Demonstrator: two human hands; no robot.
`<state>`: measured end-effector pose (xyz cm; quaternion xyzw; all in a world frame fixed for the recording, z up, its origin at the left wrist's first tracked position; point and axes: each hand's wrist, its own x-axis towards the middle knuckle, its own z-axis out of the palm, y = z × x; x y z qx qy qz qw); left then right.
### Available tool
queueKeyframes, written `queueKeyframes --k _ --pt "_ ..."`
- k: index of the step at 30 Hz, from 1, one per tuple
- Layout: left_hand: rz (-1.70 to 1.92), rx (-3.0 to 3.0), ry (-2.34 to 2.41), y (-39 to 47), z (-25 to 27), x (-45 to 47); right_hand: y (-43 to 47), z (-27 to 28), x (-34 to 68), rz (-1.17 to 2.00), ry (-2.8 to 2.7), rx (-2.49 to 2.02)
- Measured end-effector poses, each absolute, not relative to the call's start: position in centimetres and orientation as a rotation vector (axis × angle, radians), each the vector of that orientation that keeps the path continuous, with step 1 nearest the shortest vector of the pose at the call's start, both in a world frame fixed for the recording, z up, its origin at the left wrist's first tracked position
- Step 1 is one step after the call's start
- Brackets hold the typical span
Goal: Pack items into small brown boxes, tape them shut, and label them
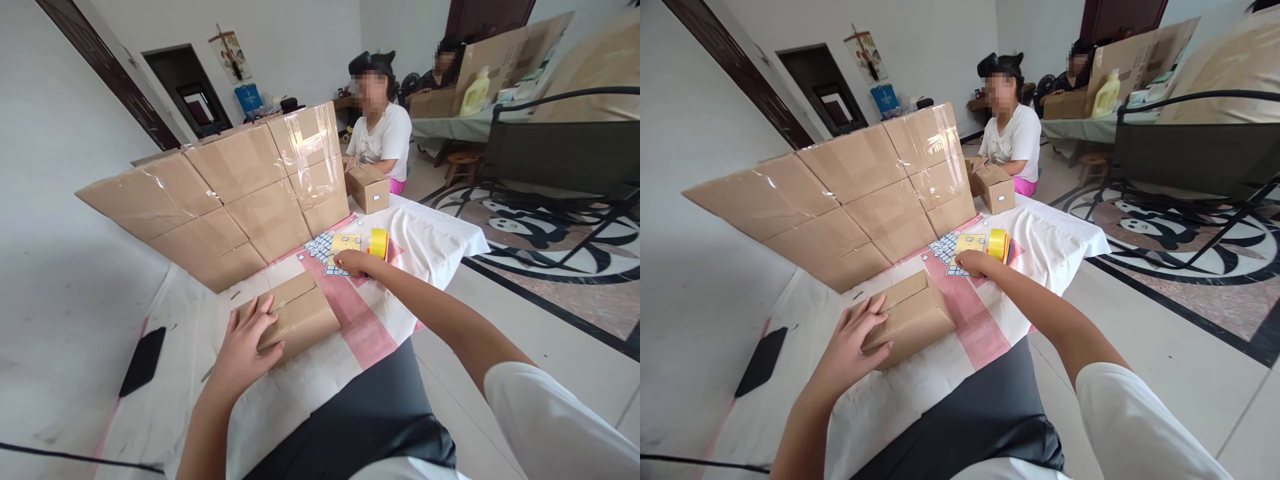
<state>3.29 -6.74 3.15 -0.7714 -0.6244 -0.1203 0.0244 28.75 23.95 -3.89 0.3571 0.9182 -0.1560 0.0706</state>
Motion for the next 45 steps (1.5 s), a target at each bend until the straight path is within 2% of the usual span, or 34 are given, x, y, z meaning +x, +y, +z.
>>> queueKeyframes --k 15,24,45 --pt "-0.387 -2.371 -1.933 -6.9 3.2 3.6 21.3 -1.7 27.8 -0.369 2.67 1.27" --pt "-0.359 -2.368 -1.942 -7.0 3.3 3.7 20.5 -0.3 28.2 -0.373 2.677 1.202" --pt "-0.364 -2.347 -1.913 -7.3 3.2 3.9 23.1 -3.9 28.1 -0.365 2.755 1.159"
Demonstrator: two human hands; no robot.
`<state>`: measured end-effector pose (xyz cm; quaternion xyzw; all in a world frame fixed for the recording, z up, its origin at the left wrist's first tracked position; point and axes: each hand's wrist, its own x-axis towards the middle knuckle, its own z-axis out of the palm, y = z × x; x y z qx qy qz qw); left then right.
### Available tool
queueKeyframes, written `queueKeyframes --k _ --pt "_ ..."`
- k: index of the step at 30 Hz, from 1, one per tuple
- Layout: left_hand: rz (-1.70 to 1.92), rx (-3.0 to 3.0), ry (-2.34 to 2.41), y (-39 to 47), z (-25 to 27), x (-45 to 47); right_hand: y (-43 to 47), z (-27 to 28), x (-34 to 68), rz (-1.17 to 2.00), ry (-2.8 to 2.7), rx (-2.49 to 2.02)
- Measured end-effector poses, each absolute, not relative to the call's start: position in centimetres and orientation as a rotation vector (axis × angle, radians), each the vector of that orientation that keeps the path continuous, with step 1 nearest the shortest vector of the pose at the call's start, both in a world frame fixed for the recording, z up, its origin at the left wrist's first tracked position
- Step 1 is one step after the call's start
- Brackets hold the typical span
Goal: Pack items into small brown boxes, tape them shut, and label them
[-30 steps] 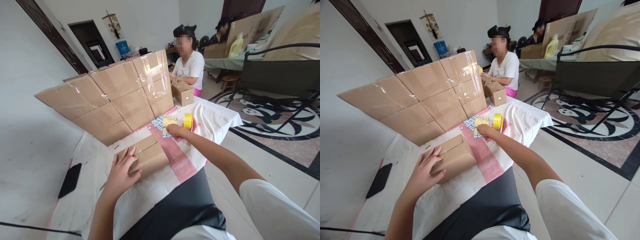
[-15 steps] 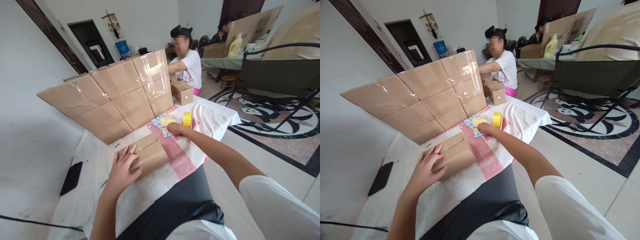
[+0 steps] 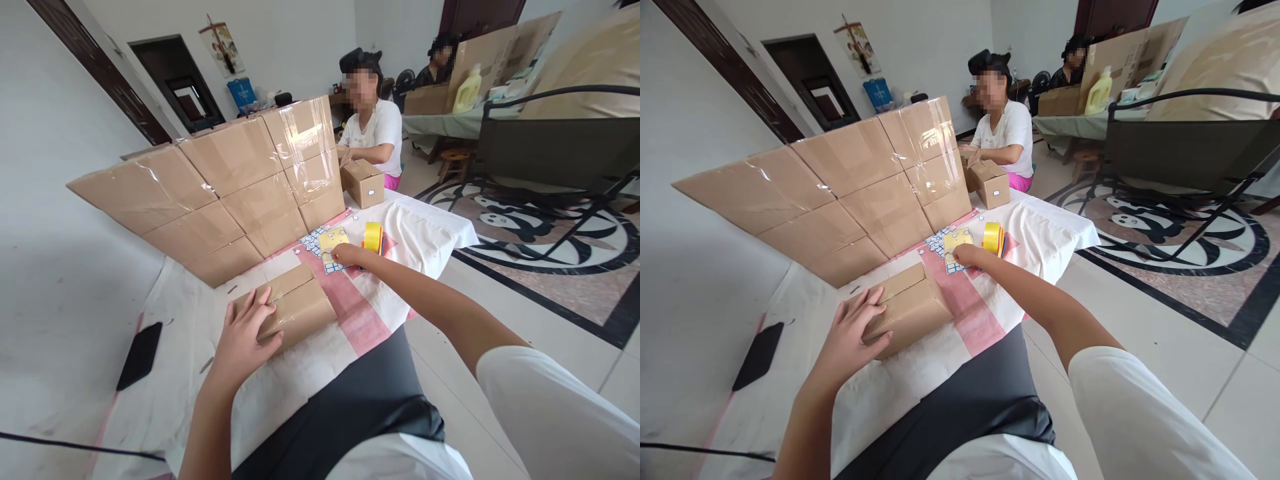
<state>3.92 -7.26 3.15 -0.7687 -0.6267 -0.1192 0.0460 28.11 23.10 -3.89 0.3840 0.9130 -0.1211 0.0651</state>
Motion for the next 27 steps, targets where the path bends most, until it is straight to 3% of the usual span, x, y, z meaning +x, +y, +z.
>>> queueKeyframes --k 27 --pt "-0.432 -2.297 -1.672 -6.2 0.7 2.0 22.1 -3.1 29.3 -0.305 2.798 1.054"
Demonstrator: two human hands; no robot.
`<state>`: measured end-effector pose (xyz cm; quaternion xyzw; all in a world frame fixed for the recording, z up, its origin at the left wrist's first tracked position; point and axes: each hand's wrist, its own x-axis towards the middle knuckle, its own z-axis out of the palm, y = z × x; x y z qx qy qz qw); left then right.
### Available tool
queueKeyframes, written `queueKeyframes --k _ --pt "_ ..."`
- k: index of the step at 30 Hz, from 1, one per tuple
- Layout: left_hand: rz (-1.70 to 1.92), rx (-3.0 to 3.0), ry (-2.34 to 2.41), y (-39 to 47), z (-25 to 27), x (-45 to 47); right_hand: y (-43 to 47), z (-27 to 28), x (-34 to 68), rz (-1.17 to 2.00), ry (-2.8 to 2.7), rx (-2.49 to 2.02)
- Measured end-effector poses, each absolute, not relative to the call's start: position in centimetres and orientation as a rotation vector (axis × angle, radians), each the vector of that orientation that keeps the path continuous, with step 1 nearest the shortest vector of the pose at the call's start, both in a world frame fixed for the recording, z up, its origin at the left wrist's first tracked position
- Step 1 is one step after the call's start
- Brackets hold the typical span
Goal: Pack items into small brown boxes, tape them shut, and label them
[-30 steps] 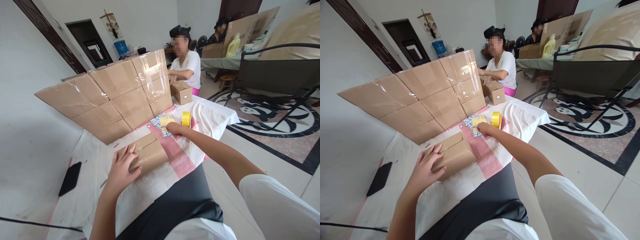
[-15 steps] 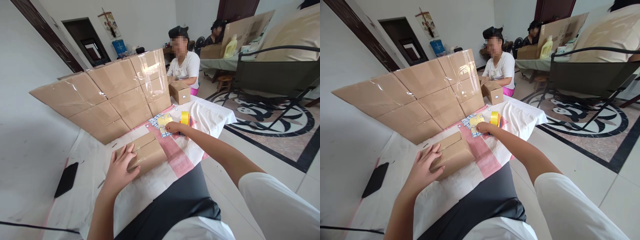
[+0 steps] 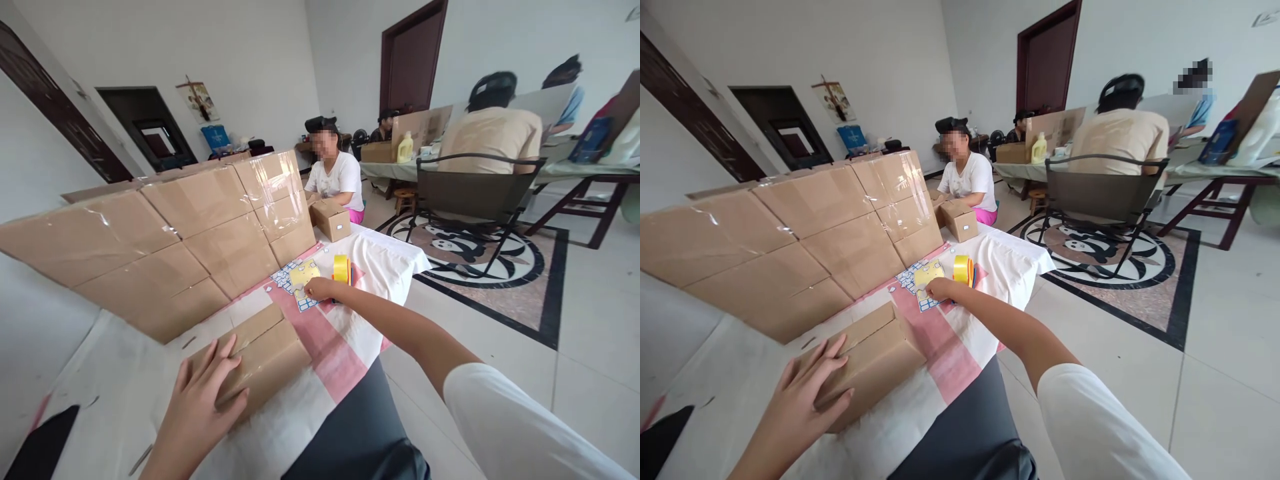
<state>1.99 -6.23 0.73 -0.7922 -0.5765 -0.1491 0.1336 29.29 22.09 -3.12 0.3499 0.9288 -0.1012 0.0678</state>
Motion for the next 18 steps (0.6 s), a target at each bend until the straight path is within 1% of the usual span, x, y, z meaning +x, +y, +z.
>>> queueKeyframes --k 11,18 --pt "-0.316 -2.252 -1.722 -6.2 -0.1 1.6 22.9 -4.2 29.0 -0.285 2.793 1.055" --pt "-0.241 -2.282 -1.748 -5.9 -0.3 0.9 22.7 -4.0 29.1 -0.307 2.79 1.046"
